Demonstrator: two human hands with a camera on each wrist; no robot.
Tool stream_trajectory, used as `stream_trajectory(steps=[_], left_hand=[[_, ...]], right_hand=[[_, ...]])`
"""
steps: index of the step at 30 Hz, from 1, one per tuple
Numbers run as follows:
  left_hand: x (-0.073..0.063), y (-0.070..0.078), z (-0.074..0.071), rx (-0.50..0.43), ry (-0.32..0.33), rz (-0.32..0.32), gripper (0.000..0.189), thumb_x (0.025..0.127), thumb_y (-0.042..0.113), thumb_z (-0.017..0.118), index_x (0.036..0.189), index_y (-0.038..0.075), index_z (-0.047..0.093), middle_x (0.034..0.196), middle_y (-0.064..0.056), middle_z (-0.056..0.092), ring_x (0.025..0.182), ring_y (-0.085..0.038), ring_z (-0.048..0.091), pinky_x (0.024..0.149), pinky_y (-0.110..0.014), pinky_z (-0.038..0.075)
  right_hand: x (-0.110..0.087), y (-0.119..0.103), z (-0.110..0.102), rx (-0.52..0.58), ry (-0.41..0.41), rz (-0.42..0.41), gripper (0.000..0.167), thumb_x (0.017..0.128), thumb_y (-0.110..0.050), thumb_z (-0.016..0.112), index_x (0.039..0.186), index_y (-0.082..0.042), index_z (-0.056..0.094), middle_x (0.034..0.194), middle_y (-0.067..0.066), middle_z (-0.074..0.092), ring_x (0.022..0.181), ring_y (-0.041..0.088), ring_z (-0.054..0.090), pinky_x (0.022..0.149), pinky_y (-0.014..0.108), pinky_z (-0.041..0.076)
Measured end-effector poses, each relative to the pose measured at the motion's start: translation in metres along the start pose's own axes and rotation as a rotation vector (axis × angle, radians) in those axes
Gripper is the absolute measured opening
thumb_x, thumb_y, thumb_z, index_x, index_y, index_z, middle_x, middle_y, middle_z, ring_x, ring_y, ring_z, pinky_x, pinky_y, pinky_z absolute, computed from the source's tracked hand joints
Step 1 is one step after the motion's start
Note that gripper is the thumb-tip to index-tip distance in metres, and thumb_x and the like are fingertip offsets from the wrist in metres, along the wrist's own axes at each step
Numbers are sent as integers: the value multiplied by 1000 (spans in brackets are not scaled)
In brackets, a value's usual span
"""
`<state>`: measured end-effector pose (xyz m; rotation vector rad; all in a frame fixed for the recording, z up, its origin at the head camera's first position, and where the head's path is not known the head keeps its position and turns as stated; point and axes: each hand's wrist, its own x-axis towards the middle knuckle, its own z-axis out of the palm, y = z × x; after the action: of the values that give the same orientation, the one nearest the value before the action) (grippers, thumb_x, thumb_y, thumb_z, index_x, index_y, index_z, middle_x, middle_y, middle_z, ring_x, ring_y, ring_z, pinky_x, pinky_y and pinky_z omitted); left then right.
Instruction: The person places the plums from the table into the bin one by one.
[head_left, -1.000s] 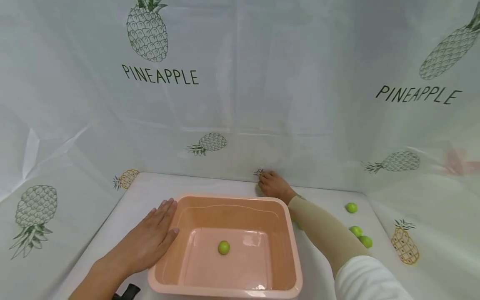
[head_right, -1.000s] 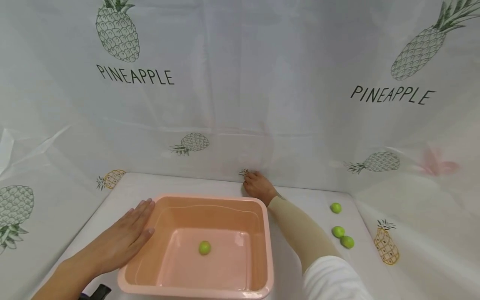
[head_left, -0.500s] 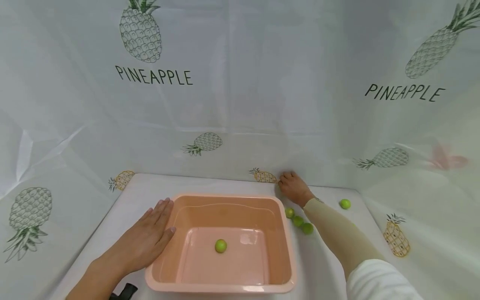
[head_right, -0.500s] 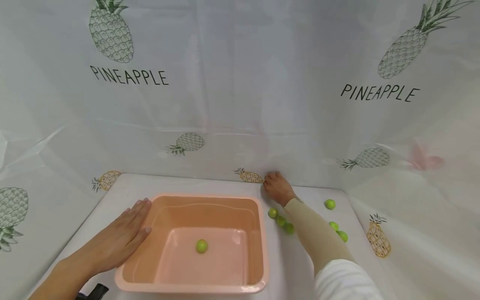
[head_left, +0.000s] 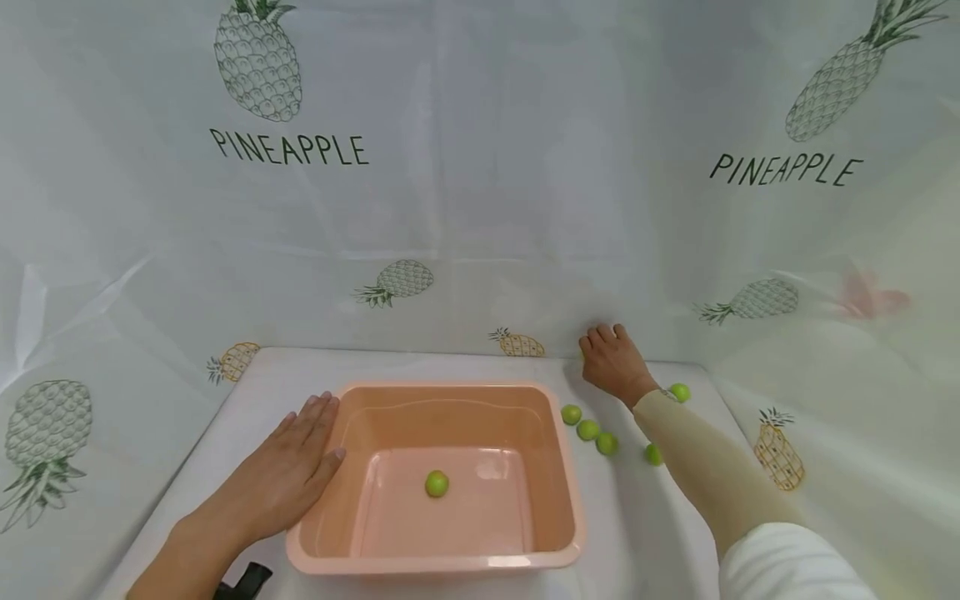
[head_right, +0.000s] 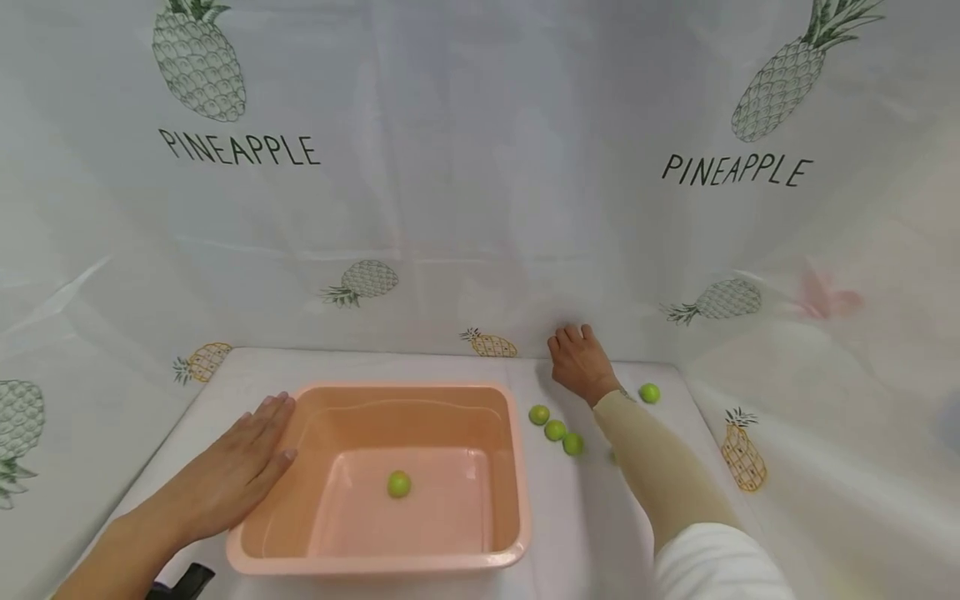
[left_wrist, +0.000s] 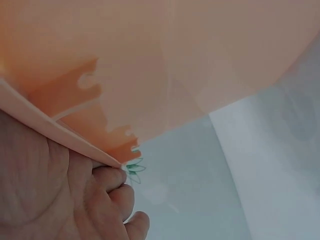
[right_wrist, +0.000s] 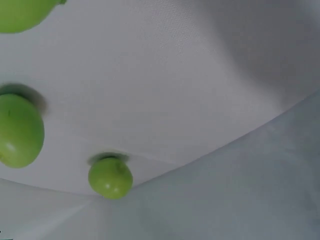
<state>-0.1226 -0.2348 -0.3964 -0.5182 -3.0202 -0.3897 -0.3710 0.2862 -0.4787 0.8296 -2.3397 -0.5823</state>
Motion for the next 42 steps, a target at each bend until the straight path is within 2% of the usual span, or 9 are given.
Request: stream_trajectory(steps=[2,4,6,13,23,32,37,42], left_hand=[[0,-1,-1,1,-4,0,71,113,40,44,163,-8,27,170,-26,27,158,-46,26,124,-66,30],[0,-2,-2,3,-8,-1,71,114,41,43,163,-8,27,171,-26,26,159,-46,25,124,-67,29],[1,-2,-2,5,-9,0,72,114,42,42,163,-8,26,171,-27,25,159,-46,25,124,-67,28],[0,-3,-2,-5,-20,-9,74,114,43,41,164,-8,23,172,-29,22,159,-48,22,125,-67,26],[0,-3,0,26,-12,-3,73,114,42,41,164,-9,24,171,-28,22,159,-48,23,126,-65,25],[2,1,-1,129,47,42,68,112,36,48,160,-9,34,168,-28,33,156,-47,32,124,-65,28],[1,3,-2,142,43,30,67,112,36,47,160,-9,34,168,-28,33,156,-46,32,125,-65,28],[1,3,-1,138,33,26,68,112,37,46,160,-10,33,168,-28,31,156,-47,30,125,-65,28]], right_hand=[[-1,4,-6,-22,-29,-3,16,100,-9,46,85,-3,44,87,14,50,84,31,45,77,44,42],[-1,8,-10,-28,-27,2,21,95,-12,59,85,-3,44,86,13,48,82,30,43,76,43,42],[-2,11,-14,-36,-12,4,25,93,-15,64,85,-3,43,83,11,46,80,29,41,74,42,40],[-4,16,-25,-31,41,-4,25,95,-21,61,86,-4,45,82,10,44,77,28,38,72,41,38],[-8,15,-49,-34,-7,2,30,98,-27,65,93,-3,48,89,12,48,83,30,43,78,44,41],[-9,13,-69,17,74,48,36,91,-33,72,94,-4,51,90,12,51,88,33,50,85,49,48],[-7,10,-79,59,116,45,38,88,-36,75,93,-5,52,91,12,54,88,33,51,86,50,48],[-4,7,-92,77,120,29,41,87,-39,76,92,-6,52,89,11,53,87,33,50,83,48,47]])
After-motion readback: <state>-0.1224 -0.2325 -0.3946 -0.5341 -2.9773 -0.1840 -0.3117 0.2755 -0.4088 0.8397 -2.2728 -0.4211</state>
